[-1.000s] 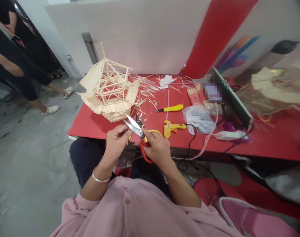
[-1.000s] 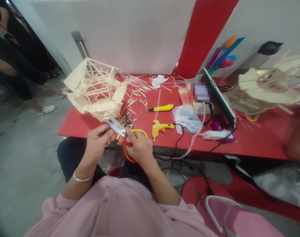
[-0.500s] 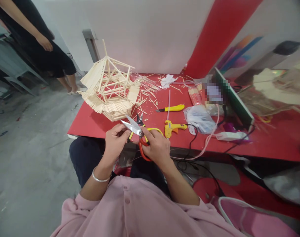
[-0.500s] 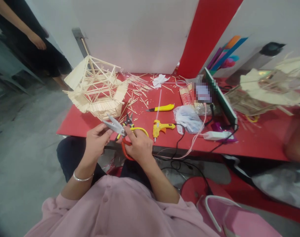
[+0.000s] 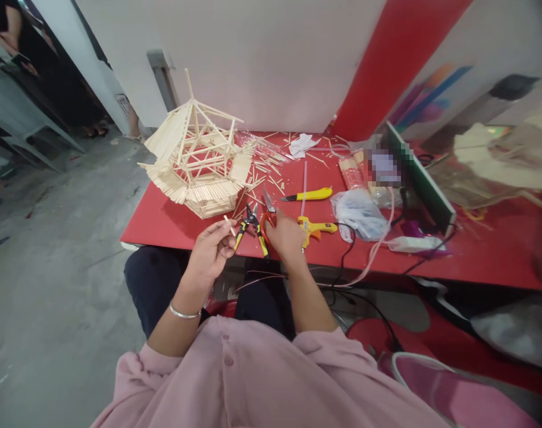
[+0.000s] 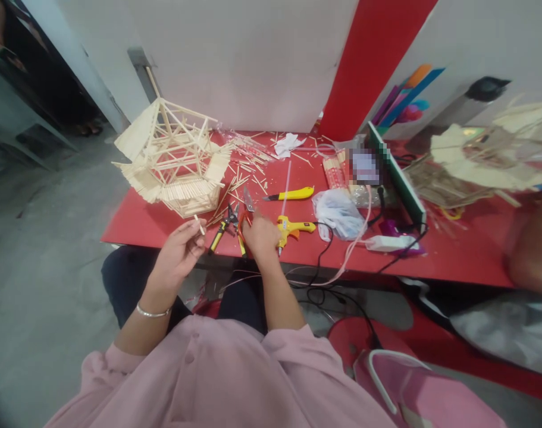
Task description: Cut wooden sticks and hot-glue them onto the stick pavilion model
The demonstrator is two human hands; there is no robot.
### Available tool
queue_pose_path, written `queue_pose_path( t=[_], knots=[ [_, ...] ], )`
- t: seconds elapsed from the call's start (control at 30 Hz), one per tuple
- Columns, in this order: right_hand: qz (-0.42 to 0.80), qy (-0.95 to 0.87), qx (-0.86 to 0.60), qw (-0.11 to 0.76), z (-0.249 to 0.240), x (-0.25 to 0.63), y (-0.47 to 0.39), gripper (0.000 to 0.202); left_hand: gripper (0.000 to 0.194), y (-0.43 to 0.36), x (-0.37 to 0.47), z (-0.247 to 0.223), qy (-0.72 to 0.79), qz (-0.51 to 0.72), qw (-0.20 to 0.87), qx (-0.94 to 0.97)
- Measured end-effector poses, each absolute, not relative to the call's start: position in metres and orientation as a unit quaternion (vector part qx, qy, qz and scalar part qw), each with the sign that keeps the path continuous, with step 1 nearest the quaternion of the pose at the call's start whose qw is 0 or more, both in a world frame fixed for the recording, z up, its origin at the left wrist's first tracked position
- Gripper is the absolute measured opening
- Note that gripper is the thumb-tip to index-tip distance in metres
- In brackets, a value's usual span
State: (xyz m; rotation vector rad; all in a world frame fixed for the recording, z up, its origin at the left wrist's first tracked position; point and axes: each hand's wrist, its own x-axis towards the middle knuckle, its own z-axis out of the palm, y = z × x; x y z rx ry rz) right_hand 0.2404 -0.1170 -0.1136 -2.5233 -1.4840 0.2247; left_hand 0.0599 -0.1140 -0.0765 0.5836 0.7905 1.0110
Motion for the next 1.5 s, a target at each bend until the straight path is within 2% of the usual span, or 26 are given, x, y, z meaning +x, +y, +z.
queue_pose_path(
  t=[0.1,0.2,0.27,0.4,0.47,0.57,0.63,0.77,0.8,0.83,1.0,1.1,1.17,1.23,1.27,1.33,1.4,1.5],
  knots=[
    [0.059,-0.512,-0.850,0.107,-0.124,0.240,-0.115,0.057,0.026,-0.113,0.058,-0.079,0.370,0.485,0.744,0.270],
    [0.062,-0.540,-0.830,0.127,-0.125,0.237,-0.120,0.051,0.029,-0.112,0.059,-0.081,0.362,0.492,0.738,0.287],
    [0.054,-0.567,-0.797,0.201,-0.118,0.234,-0.124,0.043,0.033,-0.111,0.062,-0.083,0.358,0.490,0.733,0.308],
    [0.142,-0.596,-0.655,0.442,-0.095,0.224,-0.135,0.033,0.034,-0.113,0.071,-0.087,0.362,0.466,0.708,0.388],
    [0.209,-0.597,-0.591,0.502,-0.087,0.219,-0.139,0.023,0.030,-0.116,0.073,-0.088,0.358,0.438,0.698,0.439],
    [0.227,-0.589,-0.553,0.543,-0.084,0.212,-0.143,0.016,0.022,-0.119,0.071,-0.089,0.366,0.397,0.670,0.510],
    [0.219,-0.578,-0.543,0.569,-0.086,0.210,-0.147,0.016,0.019,-0.119,0.068,-0.090,0.390,0.374,0.610,0.580],
    [0.197,-0.520,-0.558,0.616,-0.088,0.218,-0.154,0.018,0.015,-0.116,0.062,-0.094,0.459,0.343,0.365,0.734],
    [0.195,-0.509,-0.567,0.617,-0.088,0.221,-0.155,0.018,0.015,-0.116,0.062,-0.095,0.463,0.344,0.340,0.742],
    [0.198,-0.508,-0.574,0.611,-0.088,0.225,-0.156,0.019,0.016,-0.116,0.063,-0.095,0.459,0.347,0.355,0.737],
    [0.256,-0.574,-0.543,0.557,-0.092,0.237,-0.158,0.020,0.028,-0.122,0.078,-0.092,0.370,0.320,0.645,0.588],
    [0.270,-0.599,-0.556,0.510,-0.096,0.258,-0.160,0.025,0.025,-0.127,0.083,-0.087,0.362,0.337,0.692,0.526],
    [0.260,-0.640,-0.593,0.414,-0.098,0.286,-0.162,0.032,0.026,-0.128,0.080,-0.081,0.360,0.372,0.701,0.490],
    [0.162,-0.655,-0.682,0.284,-0.102,0.319,-0.162,0.039,0.027,-0.126,0.072,-0.073,0.365,0.431,0.689,0.454],
    [0.094,-0.640,-0.739,0.187,-0.105,0.335,-0.160,0.042,0.028,-0.123,0.067,-0.067,0.367,0.463,0.676,0.440],
    [0.045,-0.630,-0.775,-0.036,-0.112,0.358,-0.155,0.042,0.029,-0.117,0.055,-0.055,0.364,0.513,0.652,0.424],
    [0.048,-0.641,-0.762,-0.079,-0.119,0.371,-0.149,0.036,0.031,-0.108,0.042,-0.041,0.358,0.536,0.640,0.418],
    [0.054,-0.660,-0.744,-0.089,-0.126,0.379,-0.141,0.029,0.030,-0.092,0.023,-0.019,0.364,0.544,0.642,0.400]
  ],
)
